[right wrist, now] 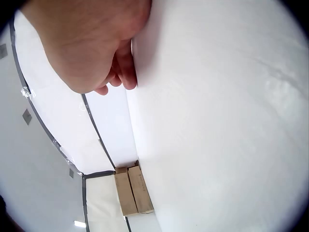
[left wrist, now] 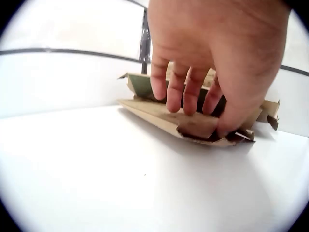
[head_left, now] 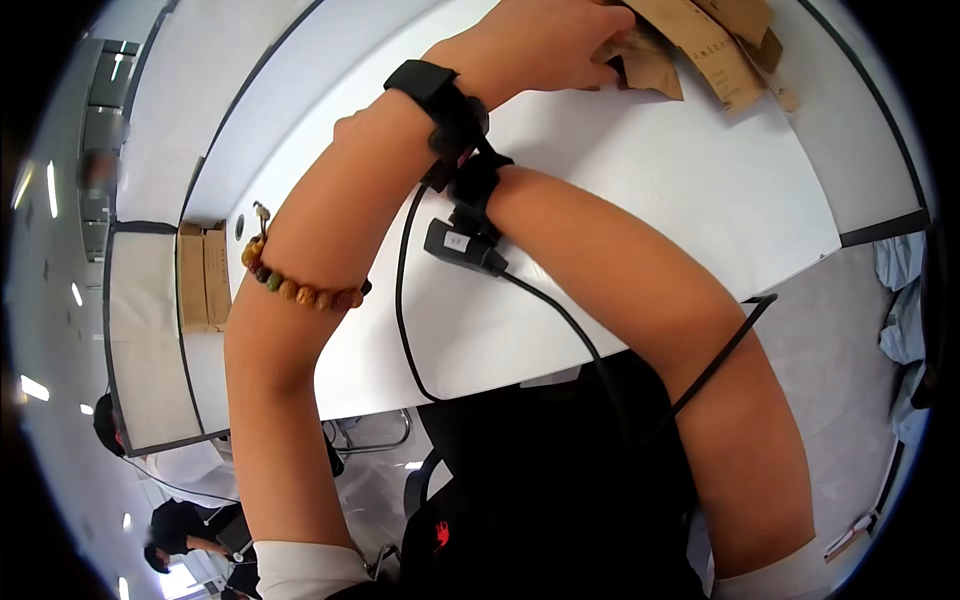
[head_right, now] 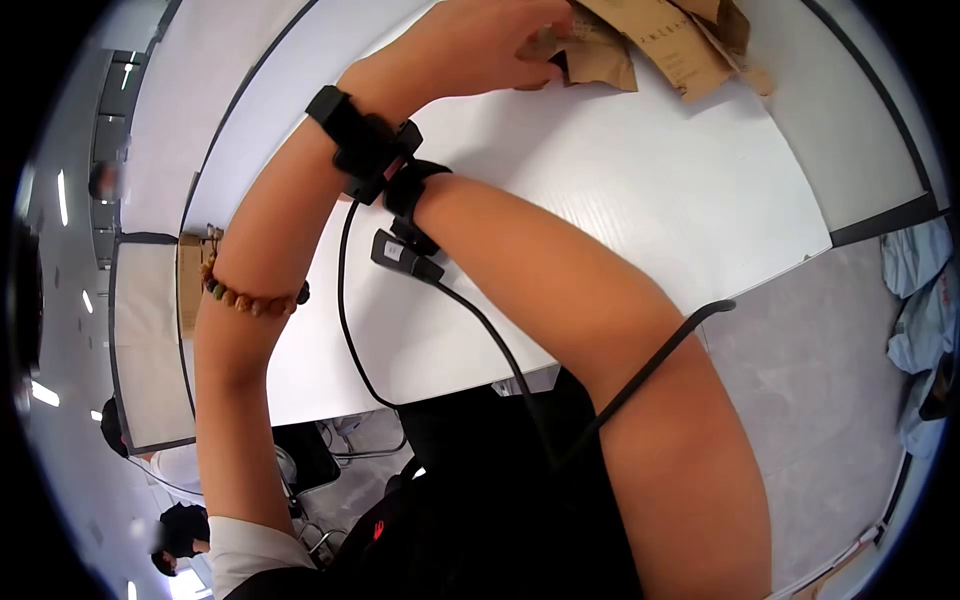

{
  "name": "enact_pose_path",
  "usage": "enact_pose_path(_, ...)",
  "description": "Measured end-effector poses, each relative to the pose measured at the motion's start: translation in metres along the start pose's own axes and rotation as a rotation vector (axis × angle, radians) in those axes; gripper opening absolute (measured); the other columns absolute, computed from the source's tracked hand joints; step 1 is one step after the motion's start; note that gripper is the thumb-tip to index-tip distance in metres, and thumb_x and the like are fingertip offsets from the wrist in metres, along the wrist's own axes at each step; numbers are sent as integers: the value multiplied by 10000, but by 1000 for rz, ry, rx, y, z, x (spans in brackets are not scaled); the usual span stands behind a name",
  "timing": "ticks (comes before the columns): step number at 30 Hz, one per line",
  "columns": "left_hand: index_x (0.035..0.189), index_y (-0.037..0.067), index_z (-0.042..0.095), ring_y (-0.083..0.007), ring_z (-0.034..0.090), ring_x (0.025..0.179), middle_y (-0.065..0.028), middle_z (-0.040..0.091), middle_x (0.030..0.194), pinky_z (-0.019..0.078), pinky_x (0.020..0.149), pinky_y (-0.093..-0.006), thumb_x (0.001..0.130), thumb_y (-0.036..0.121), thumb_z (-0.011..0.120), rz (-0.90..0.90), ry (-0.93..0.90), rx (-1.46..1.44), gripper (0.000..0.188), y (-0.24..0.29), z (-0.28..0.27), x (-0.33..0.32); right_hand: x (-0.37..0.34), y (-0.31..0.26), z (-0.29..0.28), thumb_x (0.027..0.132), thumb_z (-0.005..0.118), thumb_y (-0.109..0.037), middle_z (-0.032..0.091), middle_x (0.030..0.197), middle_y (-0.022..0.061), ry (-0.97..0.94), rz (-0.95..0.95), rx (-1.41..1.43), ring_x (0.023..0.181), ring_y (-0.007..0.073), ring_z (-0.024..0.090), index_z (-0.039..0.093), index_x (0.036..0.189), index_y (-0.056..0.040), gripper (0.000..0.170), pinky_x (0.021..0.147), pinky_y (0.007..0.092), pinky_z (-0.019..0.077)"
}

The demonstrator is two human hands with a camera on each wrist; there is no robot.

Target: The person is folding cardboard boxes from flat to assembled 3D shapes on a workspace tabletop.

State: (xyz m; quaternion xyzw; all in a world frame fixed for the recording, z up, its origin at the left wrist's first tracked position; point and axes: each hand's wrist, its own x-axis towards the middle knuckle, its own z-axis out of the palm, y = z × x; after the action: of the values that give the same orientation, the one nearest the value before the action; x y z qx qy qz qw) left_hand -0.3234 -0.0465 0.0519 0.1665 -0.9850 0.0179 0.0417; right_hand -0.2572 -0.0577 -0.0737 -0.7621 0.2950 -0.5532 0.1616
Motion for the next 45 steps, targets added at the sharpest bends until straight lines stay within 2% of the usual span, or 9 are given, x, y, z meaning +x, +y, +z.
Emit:
enact_pose_path(8, 957, 21, 590, -355, 649, 687, -218, 643, 761, 504, 595, -443, 803, 43, 688, -56, 229, -65, 184, -35, -39, -12, 10, -10, 14, 826, 647, -113, 711, 1024, 199, 58, -17, -122, 980, 356, 696, 666, 1165, -92, 340, 875, 443, 558)
enact_pose_path(11, 1062, 54, 652, -191, 680, 714, -130, 705, 851, 555, 641, -348, 817, 6, 663, -191, 381, -256, 250, -44, -76, -58, 21, 2, 52, 796, 590, -70, 738, 993, 167, -2, 633, 184, 991, 392, 686, 699, 1049, -95, 276, 873, 483, 544)
enact_pose_path(14, 1189, 46, 623, -171, 685, 911, -92, 715, 1056, 583, 772, -304, 876, 15, 620, -264, 829, -722, 314, -53, -89, -123, 18, -2, 37, 855, 478, 7, 678, 778, 202, 95, 141, 131, 764, 401, 654, 693, 979, -16, 249, 739, 455, 529)
enact_pose_path(16, 1345, 37, 518, -200, 662, 1088, -109, 669, 1203, 580, 871, -317, 979, 69, 582, -340, 908, -764, 374, -72, -101, -185, 18, -10, 26, 870, 504, 2, 675, 750, 146, -8, 265, 168, 718, 302, 659, 676, 1045, -24, 247, 688, 404, 521)
enact_pose_path(19, 1396, 39, 470, -111, 633, 754, -94, 689, 1086, 431, 519, -235, 1014, 99, 555, -386, 1179, -852, 396, -67, -76, -247, 21, -13, 21, 899, 568, -42, 689, 801, 107, -79, 342, 160, 681, 201, 644, 653, 1108, -35, 227, 659, 358, 511)
enact_pose_path(23, 1411, 77, 460, -168, 683, 976, -91, 656, 1238, 547, 697, -274, 1033, 89, 537, -595, 1336, -1184, 385, -71, -14, -311, 22, -4, 17, 940, 571, -72, 708, 927, 102, -145, 390, 171, 779, 173, 673, 592, 1218, -13, 285, 749, 331, 568)
enact_pose_path(25, 1472, 100, 460, -163, 618, 1198, -77, 578, 1394, 529, 1027, -330, 1089, 246, 495, -611, 1266, -1343, 412, -79, 23, -329, 22, 2, 14, 943, 546, -59, 698, 1054, 139, -201, 452, 300, 861, 193, 685, 520, 1292, 13, 357, 805, 336, 584)
enact_pose_path(38, 1508, 54, 436, -179, 647, 895, -83, 610, 1249, 522, 785, -307, 947, -11, 609, -530, 469, -1772, 591, -47, 37, -315, 29, -22, -12, 1019, 470, -354, 558, 1434, 221, -15, 675, 1116, 1220, 331, 628, 346, 1550, -30, 634, 1013, 416, 523)
enact_pose_path(45, 1490, 32, 463, -249, 618, 1164, -121, 570, 1374, 528, 943, -395, 998, 40, 507, -534, 552, -1656, 494, -56, 48, -318, 47, -47, -4, 1047, 472, -565, 583, 1330, 92, -86, 715, 1036, 1231, 242, 568, 437, 1466, -92, 632, 1100, 417, 411)
